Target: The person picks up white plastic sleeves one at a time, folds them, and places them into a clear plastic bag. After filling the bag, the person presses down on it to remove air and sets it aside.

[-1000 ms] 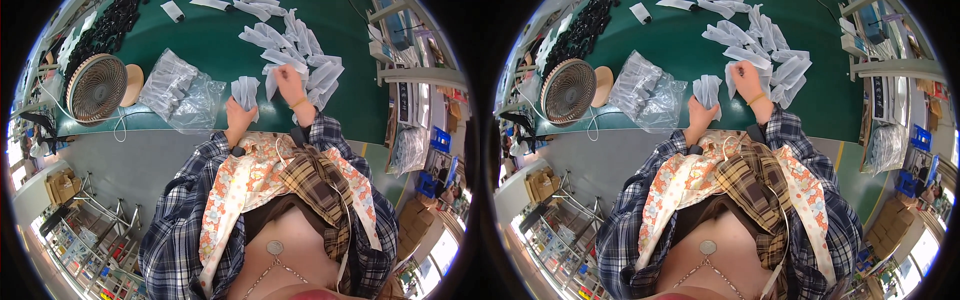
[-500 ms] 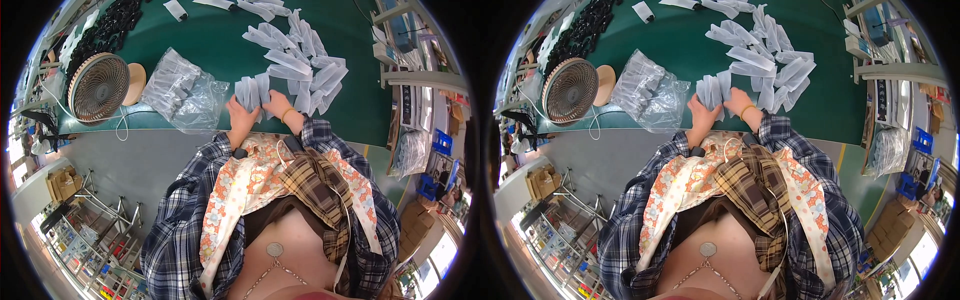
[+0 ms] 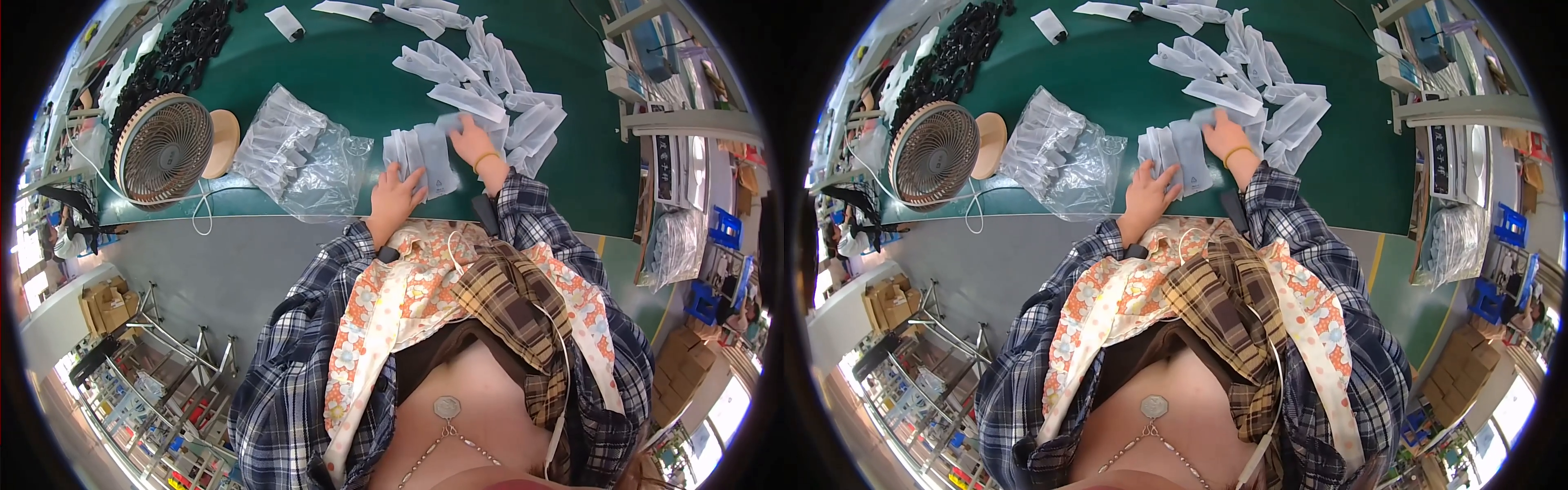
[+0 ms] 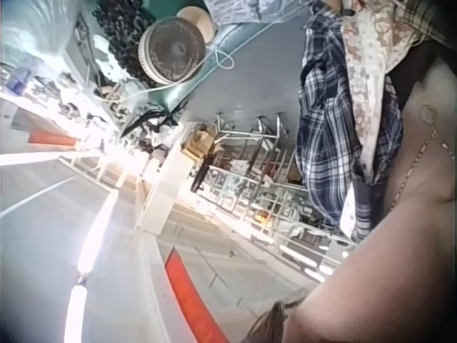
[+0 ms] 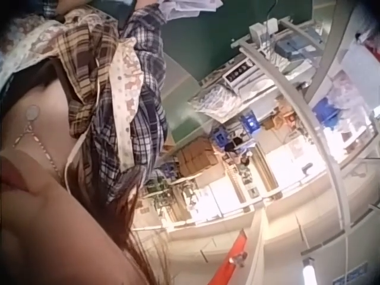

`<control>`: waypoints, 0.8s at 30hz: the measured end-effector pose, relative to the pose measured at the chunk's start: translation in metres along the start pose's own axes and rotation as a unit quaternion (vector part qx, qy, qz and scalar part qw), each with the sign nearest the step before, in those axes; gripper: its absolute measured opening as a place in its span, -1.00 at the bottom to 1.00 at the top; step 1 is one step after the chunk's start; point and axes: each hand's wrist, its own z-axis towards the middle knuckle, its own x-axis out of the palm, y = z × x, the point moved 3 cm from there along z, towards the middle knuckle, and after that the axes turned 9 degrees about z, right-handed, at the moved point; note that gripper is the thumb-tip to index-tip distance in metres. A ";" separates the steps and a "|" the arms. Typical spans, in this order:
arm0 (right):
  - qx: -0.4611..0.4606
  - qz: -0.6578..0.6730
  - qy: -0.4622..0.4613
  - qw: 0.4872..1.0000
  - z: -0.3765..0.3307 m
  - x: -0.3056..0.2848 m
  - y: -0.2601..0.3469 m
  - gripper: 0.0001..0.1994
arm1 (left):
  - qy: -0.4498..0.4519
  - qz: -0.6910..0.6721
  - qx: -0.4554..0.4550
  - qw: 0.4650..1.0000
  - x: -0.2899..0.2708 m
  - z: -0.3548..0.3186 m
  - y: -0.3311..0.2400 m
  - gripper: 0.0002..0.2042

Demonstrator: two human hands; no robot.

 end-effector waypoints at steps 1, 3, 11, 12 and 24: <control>0.001 -0.013 0.017 1.000 -0.001 0.001 -0.002 -0.56 | 0.001 -0.001 0.000 1.000 0.000 0.000 0.000 -0.64; 0.011 -0.081 0.051 0.995 -0.011 0.003 -0.009 -0.56 | 0.004 0.000 -0.002 1.000 0.000 -0.002 0.001 -0.64; -0.094 -0.246 -0.005 0.965 -0.054 0.015 0.014 -0.63 | -0.002 -0.009 -0.017 1.000 0.002 -0.004 0.005 -0.65; -0.050 -0.154 0.015 0.987 -0.050 0.026 0.005 -0.63 | -0.004 -0.011 -0.016 1.000 0.002 -0.001 0.002 -0.66; 0.012 0.072 0.066 0.995 -0.044 0.051 0.003 -0.68 | 0.019 0.020 -0.014 1.000 -0.001 0.005 -0.003 -0.58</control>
